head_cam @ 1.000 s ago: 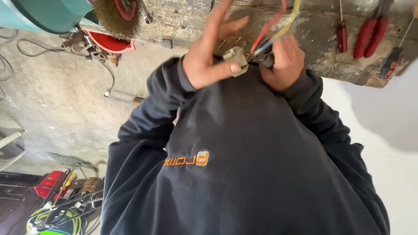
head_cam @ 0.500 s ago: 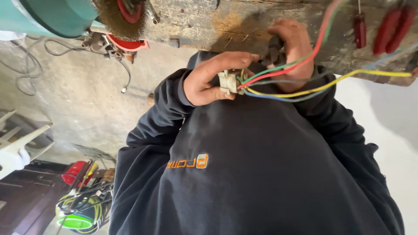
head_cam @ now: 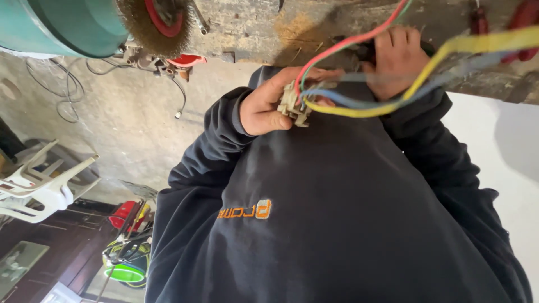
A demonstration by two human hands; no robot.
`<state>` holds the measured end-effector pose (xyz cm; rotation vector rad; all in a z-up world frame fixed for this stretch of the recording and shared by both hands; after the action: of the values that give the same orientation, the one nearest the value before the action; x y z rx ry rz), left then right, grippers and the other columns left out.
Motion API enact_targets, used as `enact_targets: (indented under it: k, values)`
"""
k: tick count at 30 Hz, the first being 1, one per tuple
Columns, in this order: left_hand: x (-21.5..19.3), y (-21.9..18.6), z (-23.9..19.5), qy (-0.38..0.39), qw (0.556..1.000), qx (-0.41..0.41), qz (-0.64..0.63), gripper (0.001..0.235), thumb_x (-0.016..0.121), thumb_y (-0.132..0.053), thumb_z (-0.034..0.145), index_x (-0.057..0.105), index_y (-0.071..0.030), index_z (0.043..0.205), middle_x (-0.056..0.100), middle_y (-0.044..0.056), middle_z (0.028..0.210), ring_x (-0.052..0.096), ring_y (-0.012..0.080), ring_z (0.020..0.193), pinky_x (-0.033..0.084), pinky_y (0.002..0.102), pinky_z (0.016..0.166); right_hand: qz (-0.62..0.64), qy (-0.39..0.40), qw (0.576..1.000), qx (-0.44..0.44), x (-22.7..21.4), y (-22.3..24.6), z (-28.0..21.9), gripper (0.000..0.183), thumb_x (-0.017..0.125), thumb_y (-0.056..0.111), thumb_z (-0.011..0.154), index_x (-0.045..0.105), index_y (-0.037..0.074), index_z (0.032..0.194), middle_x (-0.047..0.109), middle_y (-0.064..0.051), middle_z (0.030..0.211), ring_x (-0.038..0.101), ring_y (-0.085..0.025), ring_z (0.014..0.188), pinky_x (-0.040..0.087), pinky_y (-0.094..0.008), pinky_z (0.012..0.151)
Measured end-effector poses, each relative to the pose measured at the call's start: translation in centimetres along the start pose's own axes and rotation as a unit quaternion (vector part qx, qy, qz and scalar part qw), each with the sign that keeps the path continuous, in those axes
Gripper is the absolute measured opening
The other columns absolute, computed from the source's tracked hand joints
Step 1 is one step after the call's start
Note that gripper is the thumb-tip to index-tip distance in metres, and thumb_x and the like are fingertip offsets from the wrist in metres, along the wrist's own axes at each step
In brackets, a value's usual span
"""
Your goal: Stripping insulation from various electrical wires using diagonal cutters at a workshop bench.
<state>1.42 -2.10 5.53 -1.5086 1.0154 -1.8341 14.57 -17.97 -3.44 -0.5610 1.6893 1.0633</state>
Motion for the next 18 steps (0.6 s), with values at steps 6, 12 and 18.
enact_targets:
  k: [6,12,18]
  values:
    - [-1.1,-1.8,0.0,-0.126,0.959,-0.027,0.254,0.073,0.086,-0.035,0.099,0.048,-0.004,0.152,0.072,0.012,0.127,0.073,0.0147,0.112,0.057,0.029,0.101,-0.051,-0.073,0.995,-0.054,-2.8,1.2,0.1,0.05,0.083,0.024,0.09,0.063,0.004,0.131,0.064,-0.01,0.126,0.062,-0.032,0.122,0.056,-0.042,0.094]
    - [0.6,-7.0,2.1,-0.2,0.836,0.008,0.511,0.058,0.098,-0.048,0.08,0.07,-0.003,0.103,0.07,0.008,0.078,0.072,0.0224,0.069,0.055,0.031,0.063,0.206,-0.093,0.968,-0.109,-12.3,3.9,0.8,0.029,0.082,0.014,0.097,0.069,0.002,0.12,0.07,-0.014,0.119,0.068,-0.033,0.115,0.057,-0.048,0.096]
    - [3.6,-9.8,3.6,-0.172,0.748,0.114,0.631,0.067,0.094,-0.064,0.083,0.063,-0.005,0.082,0.057,0.008,0.065,0.062,0.0276,0.059,0.048,0.038,0.055,0.173,-0.123,0.928,-0.306,-12.8,9.5,3.7,0.045,0.087,0.024,0.086,0.069,-0.008,0.114,0.07,-0.023,0.121,0.061,-0.043,0.118,0.054,-0.053,0.091]
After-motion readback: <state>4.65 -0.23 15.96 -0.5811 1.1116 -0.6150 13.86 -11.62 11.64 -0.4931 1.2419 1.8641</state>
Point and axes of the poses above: each hand's wrist, its own z-axis towards the middle knuckle, its own x-axis out of the palm, y = z × x, the point moved 9 cm from there along z, towards the middle knuckle
